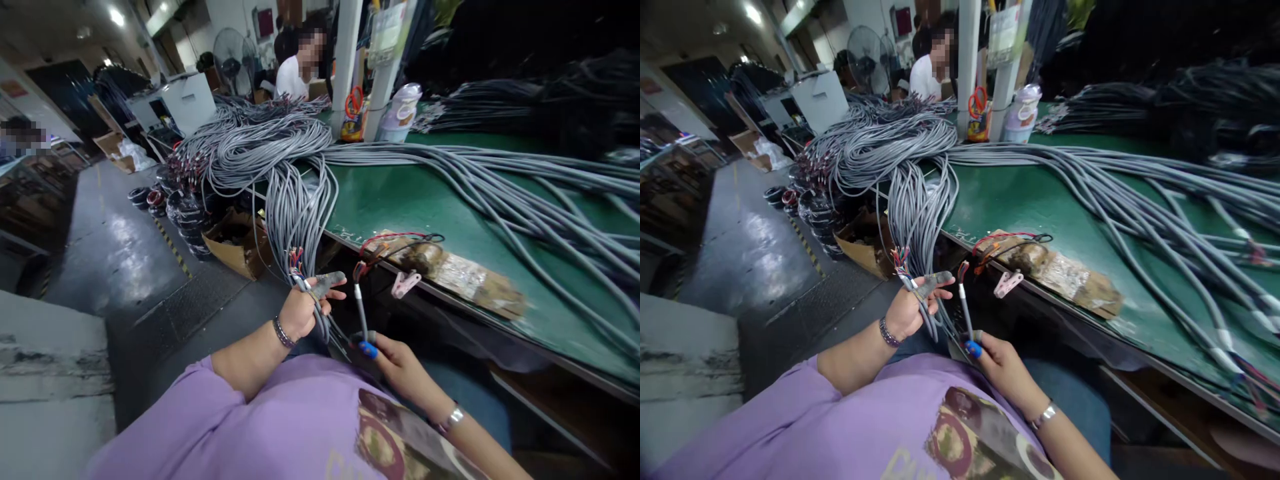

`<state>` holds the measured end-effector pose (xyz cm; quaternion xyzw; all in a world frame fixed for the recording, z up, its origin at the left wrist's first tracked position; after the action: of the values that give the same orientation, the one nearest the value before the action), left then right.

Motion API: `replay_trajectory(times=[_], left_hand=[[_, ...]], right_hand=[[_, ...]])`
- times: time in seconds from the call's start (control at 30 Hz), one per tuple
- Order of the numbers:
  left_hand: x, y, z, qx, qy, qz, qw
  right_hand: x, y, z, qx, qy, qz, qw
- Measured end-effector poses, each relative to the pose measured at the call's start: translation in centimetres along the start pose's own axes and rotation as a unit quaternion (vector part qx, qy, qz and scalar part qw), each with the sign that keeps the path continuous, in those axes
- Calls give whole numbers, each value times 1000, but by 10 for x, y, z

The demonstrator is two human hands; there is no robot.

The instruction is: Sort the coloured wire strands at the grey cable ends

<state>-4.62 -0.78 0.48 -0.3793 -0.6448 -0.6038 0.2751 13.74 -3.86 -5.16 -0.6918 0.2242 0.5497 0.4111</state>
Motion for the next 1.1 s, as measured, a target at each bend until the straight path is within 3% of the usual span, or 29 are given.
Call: replay_trajectory(times=[0.1, 0.27, 0.37, 0.5, 0.6, 0.7, 0.8, 0.93, 1.03, 1.1], left_hand=[[-4, 9, 3, -33, -4, 33, 999], [-13, 23, 4, -160, -100, 51, 981], [-16, 30, 6, -202, -130, 35, 970], [-26, 36, 6, -174, -153, 52, 971], [-34, 34, 3, -112, -144, 114, 977], [-40, 33, -2, -95, -128, 192, 968], [-44, 36, -6, -115, -119, 266, 950], [-52, 37, -7, -142, -167, 319, 922], [-65, 32, -7, -171, -267, 315, 895], [-69, 28, -7, -166, -292, 301, 892]], right_hand=[[-4, 8, 1, -36, -11, -15, 999], [-5, 11, -3, -72, -22, -11, 997], [-6, 13, -5, -87, -30, 9, 996], [-7, 11, -9, -82, -13, 31, 996], [-10, -4, -14, 24, 23, 95, 995], [-19, -21, -17, 144, 68, 178, 971], [-31, -27, -13, 171, 83, 188, 964], [-41, -28, -4, 162, 83, 174, 968], [-49, -27, 1, 108, 20, 116, 987], [-51, -29, 4, 91, -11, 55, 994]])
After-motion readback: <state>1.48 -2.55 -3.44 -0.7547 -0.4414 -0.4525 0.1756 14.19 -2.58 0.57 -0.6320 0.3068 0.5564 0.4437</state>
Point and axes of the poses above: each hand's wrist, its own z-axis towards the middle knuckle, its own y-axis out of the palm, x = y × z, the point moved 4 cm from there along z, towards the middle knuckle, and after that the axes turned 3 degrees about -x, right-handed, at the moved point
